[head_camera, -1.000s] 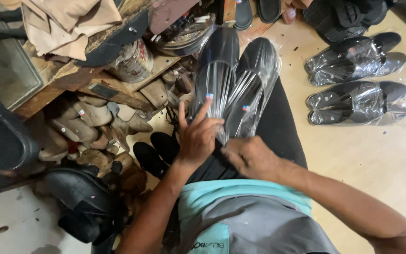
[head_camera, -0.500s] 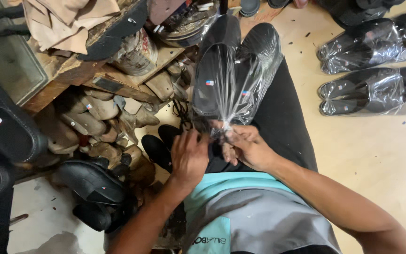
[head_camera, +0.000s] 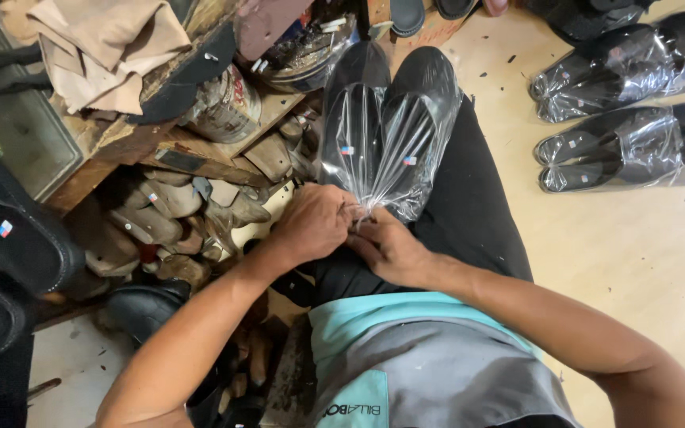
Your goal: The person wipes down several black shoes with a cloth and places them into clear plastic bags, tying the bags shut.
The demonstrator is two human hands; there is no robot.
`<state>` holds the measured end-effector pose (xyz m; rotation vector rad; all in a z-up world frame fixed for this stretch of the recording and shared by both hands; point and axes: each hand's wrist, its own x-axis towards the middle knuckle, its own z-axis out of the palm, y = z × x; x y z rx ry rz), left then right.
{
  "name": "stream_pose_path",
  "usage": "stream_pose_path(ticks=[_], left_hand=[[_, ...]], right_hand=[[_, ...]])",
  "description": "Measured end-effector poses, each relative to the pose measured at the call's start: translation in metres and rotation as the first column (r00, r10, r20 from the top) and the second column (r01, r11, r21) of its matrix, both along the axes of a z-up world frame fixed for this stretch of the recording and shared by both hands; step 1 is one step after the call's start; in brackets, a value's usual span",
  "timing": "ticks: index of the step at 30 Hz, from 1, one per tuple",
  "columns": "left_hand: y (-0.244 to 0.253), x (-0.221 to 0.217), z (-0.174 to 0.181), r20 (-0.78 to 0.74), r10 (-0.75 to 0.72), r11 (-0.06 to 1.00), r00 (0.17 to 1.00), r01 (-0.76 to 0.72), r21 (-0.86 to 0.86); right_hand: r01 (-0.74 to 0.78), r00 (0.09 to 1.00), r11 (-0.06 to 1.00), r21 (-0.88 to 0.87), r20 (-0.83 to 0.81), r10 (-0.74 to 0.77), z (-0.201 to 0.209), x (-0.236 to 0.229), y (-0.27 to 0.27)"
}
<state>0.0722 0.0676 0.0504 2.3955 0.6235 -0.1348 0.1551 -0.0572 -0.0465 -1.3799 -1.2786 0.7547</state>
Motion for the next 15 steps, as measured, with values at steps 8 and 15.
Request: stream_pose_path(ticks=[8, 15], left_hand=[[0.001, 0.001, -0.007, 0.076, -0.105, 0.992, 0.992, 0.110, -0.067], [0.006, -0.011, -0.034, 0.287, -0.451, 0.596, 0.845, 0.045, 0.802]], right_hand=[[0.118, 0.935, 0.988, -0.100, 0.346, -0.076, 0.009, -0.003, -0.001], [-0.114, 0.960, 0.993, 0.022, -0.256, 0.116, 0.054, 0.021, -0.008]])
